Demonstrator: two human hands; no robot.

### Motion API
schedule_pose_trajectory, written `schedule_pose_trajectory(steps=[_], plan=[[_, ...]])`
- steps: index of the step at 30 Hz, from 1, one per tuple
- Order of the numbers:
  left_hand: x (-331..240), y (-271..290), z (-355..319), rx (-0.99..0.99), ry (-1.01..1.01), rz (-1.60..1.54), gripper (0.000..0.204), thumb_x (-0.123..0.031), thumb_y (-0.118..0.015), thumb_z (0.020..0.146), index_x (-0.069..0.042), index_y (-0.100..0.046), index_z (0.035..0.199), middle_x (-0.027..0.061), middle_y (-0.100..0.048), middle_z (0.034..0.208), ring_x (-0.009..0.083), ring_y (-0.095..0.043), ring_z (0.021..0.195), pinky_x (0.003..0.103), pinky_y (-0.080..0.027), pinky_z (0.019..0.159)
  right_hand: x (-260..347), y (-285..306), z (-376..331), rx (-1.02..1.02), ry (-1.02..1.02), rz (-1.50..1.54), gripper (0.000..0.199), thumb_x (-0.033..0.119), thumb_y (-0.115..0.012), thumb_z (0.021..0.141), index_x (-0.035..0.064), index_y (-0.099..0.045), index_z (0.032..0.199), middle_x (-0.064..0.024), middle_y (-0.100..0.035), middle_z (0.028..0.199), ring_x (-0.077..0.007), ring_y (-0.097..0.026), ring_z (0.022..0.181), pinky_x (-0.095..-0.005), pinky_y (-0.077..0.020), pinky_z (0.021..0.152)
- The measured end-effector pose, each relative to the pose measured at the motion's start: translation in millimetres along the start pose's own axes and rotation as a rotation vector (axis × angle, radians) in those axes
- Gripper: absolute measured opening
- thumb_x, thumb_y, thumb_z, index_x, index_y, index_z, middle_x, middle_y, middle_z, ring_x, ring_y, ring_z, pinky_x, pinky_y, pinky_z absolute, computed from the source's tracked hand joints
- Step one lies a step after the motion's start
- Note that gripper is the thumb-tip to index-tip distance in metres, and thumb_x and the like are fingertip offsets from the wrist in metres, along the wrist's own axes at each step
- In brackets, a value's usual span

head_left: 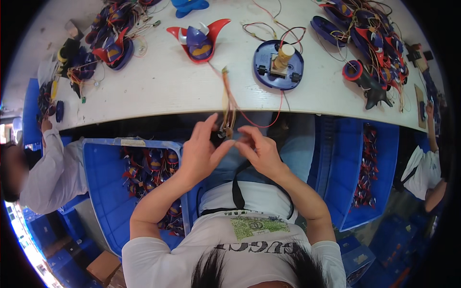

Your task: Assembling toy robots at a workbench by connecting wires and testing components using a fixture.

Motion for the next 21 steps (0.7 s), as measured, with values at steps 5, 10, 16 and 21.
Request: schedule_pose_trajectory(steps=[5,10,16,21], plan=[[-78.6,1.8,33.1,-0.095,-0.591,0.500,0.063,-0.028,-0.077,0.075,0.001,-0.051,0.125,0.0165,-0.052,0.112,0.0260,-0.056,0.087,0.033,-0.048,0.076,51.4,66.5,-4.2,0.120,-0.071,0.072,0.028,0.006,-0.065,0.083,0.0025,-0.058,0.111,-0.0057,-0.062,0.081,-0.0095,-0.057,0.064,-0.0195,-0.0441,0.054],[-102.0,-64.1,104.7,-0.103,-0.887,0.570,0.097,-0.045,-0.079,0.064,0.007,-0.037,0.134,0.0210,-0.046,0.123,0.0362,-0.045,0.110,0.044,-0.034,0.096,108.2,130.0,69.6,-0.376,0.347,-0.273,0.027,0.008,-0.066,0.082,0.0005,-0.059,0.107,-0.0054,-0.059,0.088,-0.0119,-0.051,0.067,-0.0229,-0.0435,0.060],[-90.9,-82.5,135.7,-0.084,-0.785,0.595,0.105,-0.048,-0.081,0.056,0.007,-0.036,0.134,0.0227,-0.043,0.129,0.0366,-0.044,0.114,0.044,-0.033,0.096,102.2,109.2,98.8,-0.270,0.492,-0.549,0.026,0.010,-0.069,0.082,-0.0003,-0.059,0.103,-0.0051,-0.058,0.091,-0.0136,-0.050,0.068,-0.0252,-0.0437,0.061],[-91.2,-84.9,138.7,-0.070,-0.770,0.590,0.102,-0.047,-0.081,0.058,0.007,-0.037,0.133,0.0228,-0.042,0.131,0.0364,-0.043,0.115,0.044,-0.034,0.096,118.5,108.1,78.4,-0.268,0.658,-0.636,0.019,0.009,-0.068,0.082,0.0022,-0.060,0.098,-0.0041,-0.060,0.087,-0.0131,-0.051,0.067,-0.0258,-0.0437,0.060]])
Point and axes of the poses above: each hand's wrist, its own z-axis towards the middle knuckle, its own y-axis out of the back of the hand, x = y × z, the point moved 9 cm from there along z, towards the middle knuckle
